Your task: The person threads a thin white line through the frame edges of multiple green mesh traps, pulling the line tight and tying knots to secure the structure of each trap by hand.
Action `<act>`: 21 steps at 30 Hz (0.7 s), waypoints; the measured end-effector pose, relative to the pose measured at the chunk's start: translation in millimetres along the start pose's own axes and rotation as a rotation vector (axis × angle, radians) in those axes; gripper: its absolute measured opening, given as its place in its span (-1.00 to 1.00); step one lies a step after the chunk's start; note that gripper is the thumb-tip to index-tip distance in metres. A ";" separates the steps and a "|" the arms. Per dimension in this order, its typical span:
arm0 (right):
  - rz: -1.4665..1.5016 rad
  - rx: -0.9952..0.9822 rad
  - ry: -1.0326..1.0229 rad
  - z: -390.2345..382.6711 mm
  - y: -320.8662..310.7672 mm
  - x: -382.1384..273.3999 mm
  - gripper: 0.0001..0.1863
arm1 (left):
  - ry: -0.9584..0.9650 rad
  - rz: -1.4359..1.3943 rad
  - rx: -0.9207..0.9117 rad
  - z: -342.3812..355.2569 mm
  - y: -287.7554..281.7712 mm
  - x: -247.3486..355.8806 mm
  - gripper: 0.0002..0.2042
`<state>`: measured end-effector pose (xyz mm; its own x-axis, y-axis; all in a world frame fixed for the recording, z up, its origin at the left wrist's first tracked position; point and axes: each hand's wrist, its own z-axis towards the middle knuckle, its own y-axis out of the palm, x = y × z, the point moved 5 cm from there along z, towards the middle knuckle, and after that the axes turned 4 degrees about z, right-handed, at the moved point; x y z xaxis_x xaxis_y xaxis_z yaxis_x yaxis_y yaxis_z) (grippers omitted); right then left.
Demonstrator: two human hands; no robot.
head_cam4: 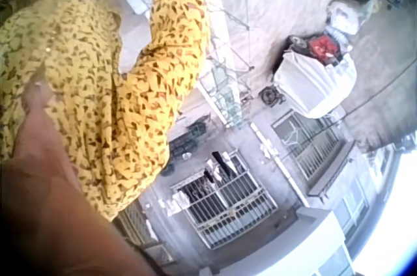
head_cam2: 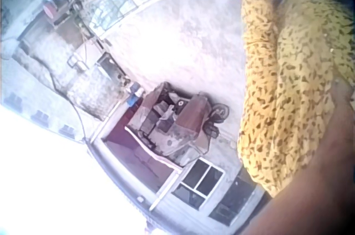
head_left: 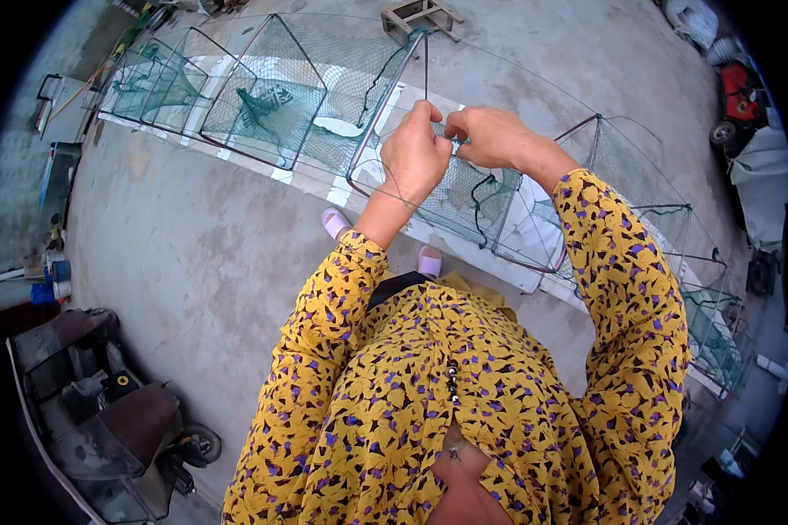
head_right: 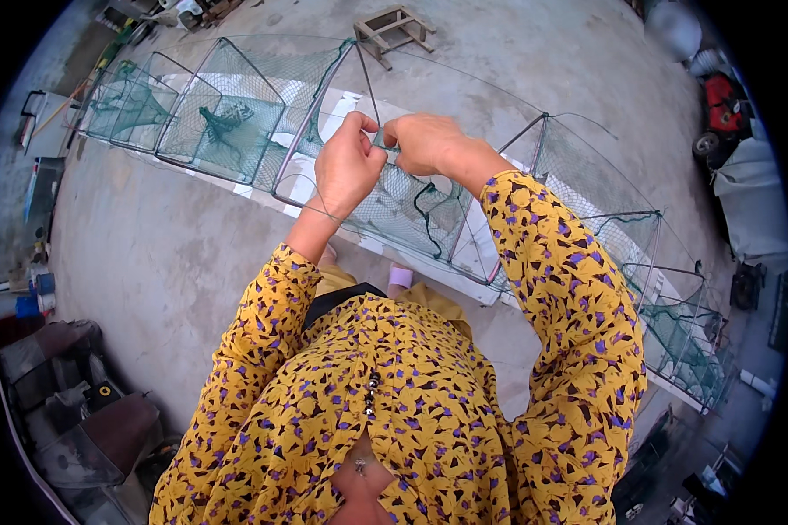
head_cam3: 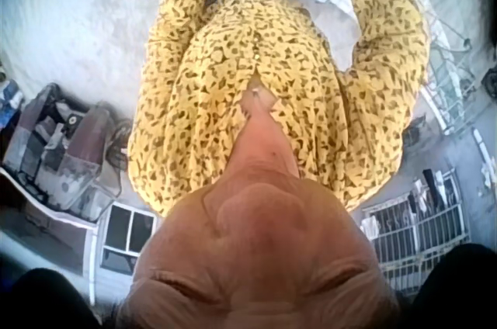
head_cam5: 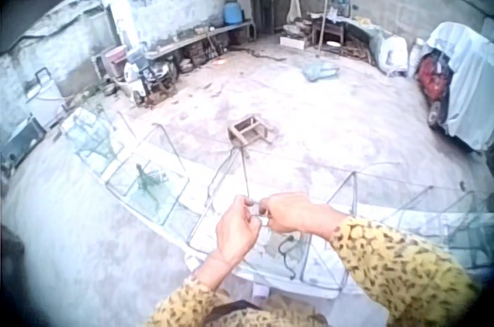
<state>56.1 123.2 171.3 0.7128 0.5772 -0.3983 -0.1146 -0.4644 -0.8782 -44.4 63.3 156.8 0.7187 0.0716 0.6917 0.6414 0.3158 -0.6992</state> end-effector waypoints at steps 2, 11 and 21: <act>0.065 -0.041 0.017 -0.1 -3.8 -9.6 -0.84 | 0.028 0.036 -0.031 -0.5 -6.8 7.6 -0.77; -0.034 0.217 -0.190 -5.9 -9.9 -15.7 -0.89 | 0.086 0.272 -0.019 3.8 -12.8 11.1 -0.90; 0.543 0.227 -0.066 -25.2 -59.5 -45.9 -0.85 | 0.126 0.298 -0.017 3.9 -6.7 7.6 -0.84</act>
<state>47.6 107.4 248.5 0.4668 0.3408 -0.8160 -0.6019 -0.5537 -0.5755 -44.3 65.4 167.5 0.9025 0.0408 0.4287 0.4012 0.2825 -0.8714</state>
